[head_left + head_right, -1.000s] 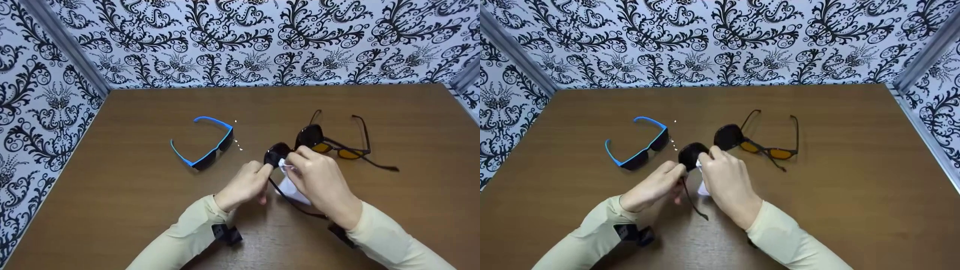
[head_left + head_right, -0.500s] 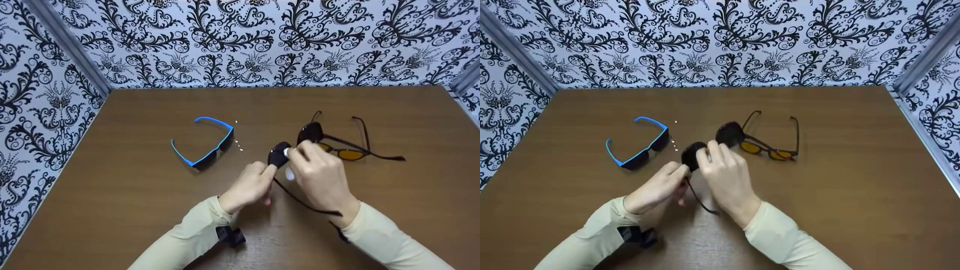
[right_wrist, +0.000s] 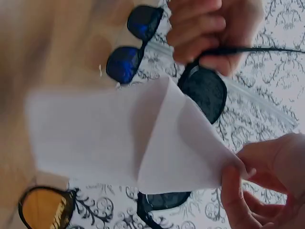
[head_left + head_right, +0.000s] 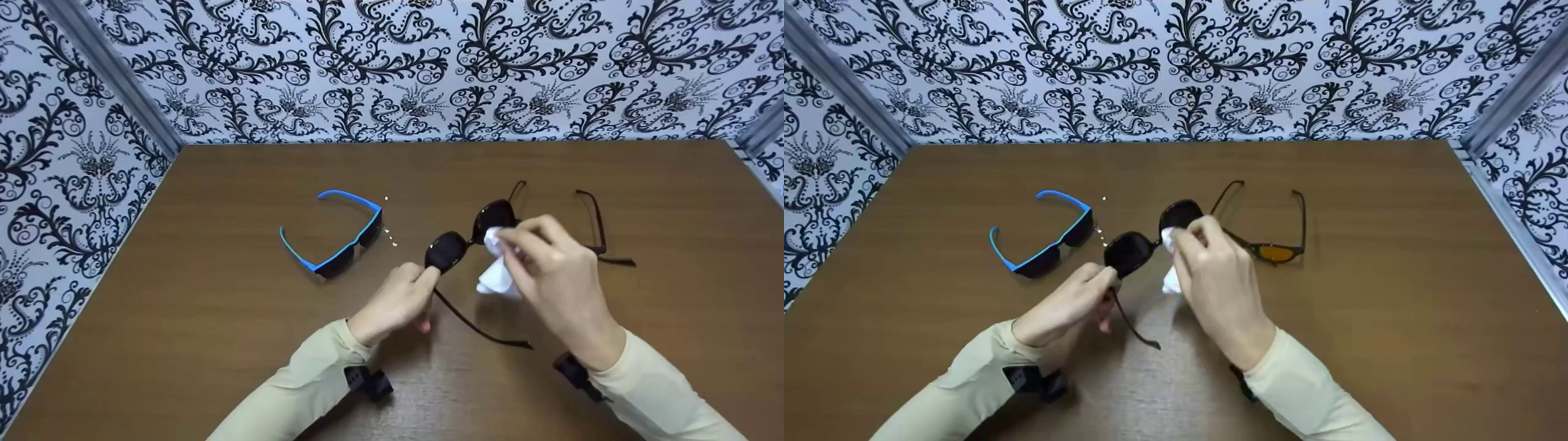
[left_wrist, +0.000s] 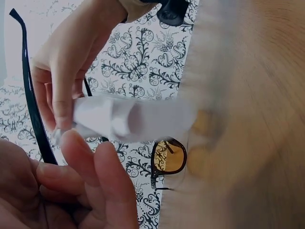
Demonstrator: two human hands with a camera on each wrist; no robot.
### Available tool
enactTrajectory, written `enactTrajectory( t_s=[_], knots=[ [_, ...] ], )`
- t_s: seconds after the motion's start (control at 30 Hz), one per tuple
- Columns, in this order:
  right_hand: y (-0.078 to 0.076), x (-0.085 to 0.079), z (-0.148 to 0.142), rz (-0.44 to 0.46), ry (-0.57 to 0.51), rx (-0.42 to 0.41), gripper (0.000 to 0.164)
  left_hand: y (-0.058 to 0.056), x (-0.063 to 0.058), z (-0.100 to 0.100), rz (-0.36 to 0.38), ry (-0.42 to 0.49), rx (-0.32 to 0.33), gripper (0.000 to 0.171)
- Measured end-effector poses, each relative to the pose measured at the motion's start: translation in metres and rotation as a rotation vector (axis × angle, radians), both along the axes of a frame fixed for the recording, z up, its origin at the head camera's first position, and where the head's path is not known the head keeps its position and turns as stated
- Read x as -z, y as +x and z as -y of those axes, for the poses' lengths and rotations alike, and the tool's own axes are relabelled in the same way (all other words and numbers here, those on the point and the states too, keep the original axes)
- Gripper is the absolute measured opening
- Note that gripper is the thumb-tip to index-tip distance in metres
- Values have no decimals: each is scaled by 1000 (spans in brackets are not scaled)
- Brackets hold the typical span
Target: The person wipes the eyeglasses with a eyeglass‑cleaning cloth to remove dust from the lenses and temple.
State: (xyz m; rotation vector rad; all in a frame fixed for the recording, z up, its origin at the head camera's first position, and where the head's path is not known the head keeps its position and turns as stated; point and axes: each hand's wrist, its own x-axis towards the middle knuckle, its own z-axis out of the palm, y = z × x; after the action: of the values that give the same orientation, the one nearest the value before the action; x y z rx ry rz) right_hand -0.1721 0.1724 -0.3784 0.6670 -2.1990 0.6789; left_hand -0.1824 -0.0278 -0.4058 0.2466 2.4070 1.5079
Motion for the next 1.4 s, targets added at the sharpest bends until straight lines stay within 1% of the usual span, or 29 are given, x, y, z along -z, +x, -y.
enactTrajectory(
  t_s=[0.1, 0.23, 0.33, 0.4, 0.5, 0.57, 0.67, 0.73, 0.77, 0.87, 0.93, 0.97, 1.03, 1.13, 1.17, 1.23, 1.3, 1.33, 1.4],
  knots=[
    [-4, -3, 0, -4, -35, 41, 14, 1, 1, -2, -7, -9, 8, 36],
    [-10, -2, 1, 26, -68, 59, 20, 2, 3, -4, -22, -17, 12, 36],
    [-12, 2, -2, 50, -58, 67, 27, 2, 4, -3, -25, -22, 14, 36],
    [-13, 4, -4, 45, -31, 78, 31, 2, 3, -2, -23, -28, 20, 36],
    [-16, 6, -6, -2, 22, 105, 31, 2, 1, -1, -8, -36, 34, 36],
    [-18, 8, -8, -51, 63, 135, 28, 2, 0, -1, -3, -43, 42, 35],
    [-21, 10, -7, -131, 87, 173, 20, 4, -1, -2, 3, -51, 55, 36],
    [-23, 11, -6, -169, 92, 174, 15, 4, -2, -3, 8, -50, 63, 37],
    [-23, 12, -5, -178, 81, 158, 14, 4, -2, -4, 11, -48, 65, 37],
    [-23, 15, -5, -157, 83, 93, 11, 4, -5, -4, 24, -30, 63, 38],
    [-22, 17, -6, -114, 97, 53, 13, 4, -6, -4, 26, -27, 62, 38],
    [-21, 18, -8, -91, 117, 48, 14, 4, -6, -4, 26, -27, 62, 38],
    [-20, 19, -11, -61, 167, 70, 14, 5, -5, -3, 24, -36, 67, 37],
    [-19, 20, -14, -50, 228, 150, 14, 6, -3, -3, 25, -50, 88, 37],
    [-20, 20, -15, -51, 233, 178, 13, 6, -3, -3, 25, -54, 93, 37],
    [-21, 19, -15, -58, 212, 215, 12, 7, -2, -3, 33, -56, 99, 37],
    [-22, 17, -14, -64, 161, 209, 12, 8, -2, -4, 47, -49, 100, 37],
    [-23, 16, -14, -65, 134, 187, 13, 8, -3, -4, 53, -44, 101, 38],
    [-25, 13, -13, -72, 94, 110, 15, 8, -3, -5, 62, -38, 105, 39]
  ],
)
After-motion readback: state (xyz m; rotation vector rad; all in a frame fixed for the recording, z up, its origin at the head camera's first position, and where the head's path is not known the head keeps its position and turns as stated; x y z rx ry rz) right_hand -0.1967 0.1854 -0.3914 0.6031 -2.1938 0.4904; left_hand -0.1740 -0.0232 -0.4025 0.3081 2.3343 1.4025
